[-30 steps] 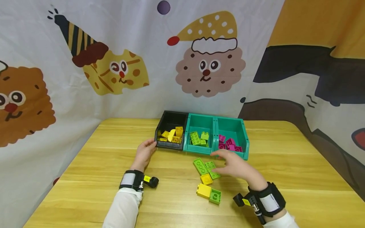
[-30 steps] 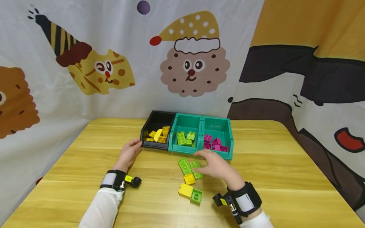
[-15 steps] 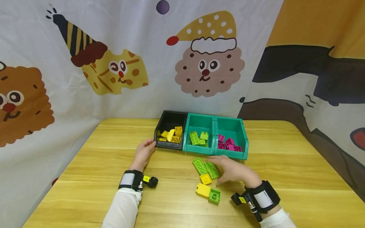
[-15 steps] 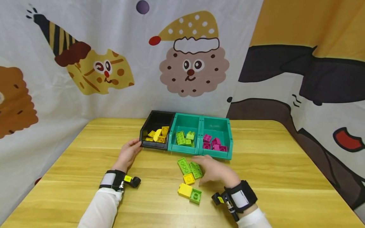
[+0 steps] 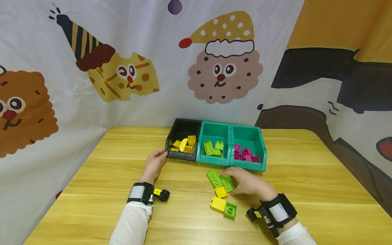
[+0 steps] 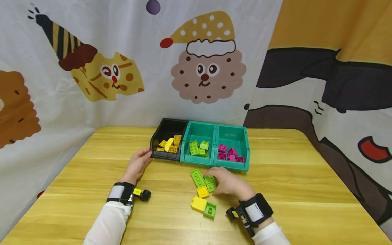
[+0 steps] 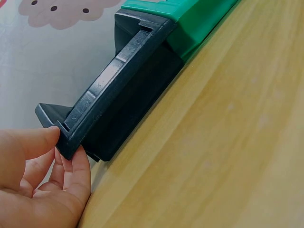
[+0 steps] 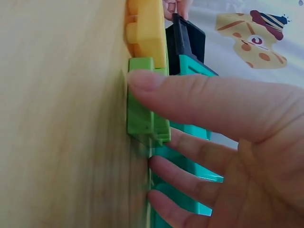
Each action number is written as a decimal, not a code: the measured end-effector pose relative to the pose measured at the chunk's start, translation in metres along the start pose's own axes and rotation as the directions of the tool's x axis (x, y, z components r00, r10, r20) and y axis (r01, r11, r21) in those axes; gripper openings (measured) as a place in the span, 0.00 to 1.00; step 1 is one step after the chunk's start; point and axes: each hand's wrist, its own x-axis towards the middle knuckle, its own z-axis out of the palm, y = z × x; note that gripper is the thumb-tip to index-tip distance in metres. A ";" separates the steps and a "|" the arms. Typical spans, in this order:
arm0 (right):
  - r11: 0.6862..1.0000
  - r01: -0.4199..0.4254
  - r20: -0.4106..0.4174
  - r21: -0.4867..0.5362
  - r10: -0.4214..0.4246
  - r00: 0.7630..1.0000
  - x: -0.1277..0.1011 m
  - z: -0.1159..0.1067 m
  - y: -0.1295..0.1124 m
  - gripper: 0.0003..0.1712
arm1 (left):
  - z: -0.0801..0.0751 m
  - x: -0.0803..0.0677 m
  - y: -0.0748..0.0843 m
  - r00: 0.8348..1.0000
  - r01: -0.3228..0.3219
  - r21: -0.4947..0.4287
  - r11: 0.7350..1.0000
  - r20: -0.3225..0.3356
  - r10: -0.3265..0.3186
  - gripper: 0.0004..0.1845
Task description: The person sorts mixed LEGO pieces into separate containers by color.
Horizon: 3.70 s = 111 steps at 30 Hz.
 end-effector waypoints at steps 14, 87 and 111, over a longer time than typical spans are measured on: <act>1.000 -0.013 -0.042 0.026 0.014 0.999 0.001 -0.002 0.002 0.31 | -0.001 0.001 0.000 1.000 0.003 0.008 1.000 0.002 -0.003 0.20; 0.879 -0.338 -0.157 -0.336 0.301 0.940 0.120 -0.051 -0.020 0.25 | 0.000 0.001 -0.001 1.000 -0.008 -0.003 1.000 0.003 0.008 0.20; 0.983 -0.170 -0.224 0.068 0.181 0.958 0.099 -0.080 -0.014 0.23 | 0.000 0.001 0.001 1.000 0.002 0.009 1.000 0.002 -0.002 0.20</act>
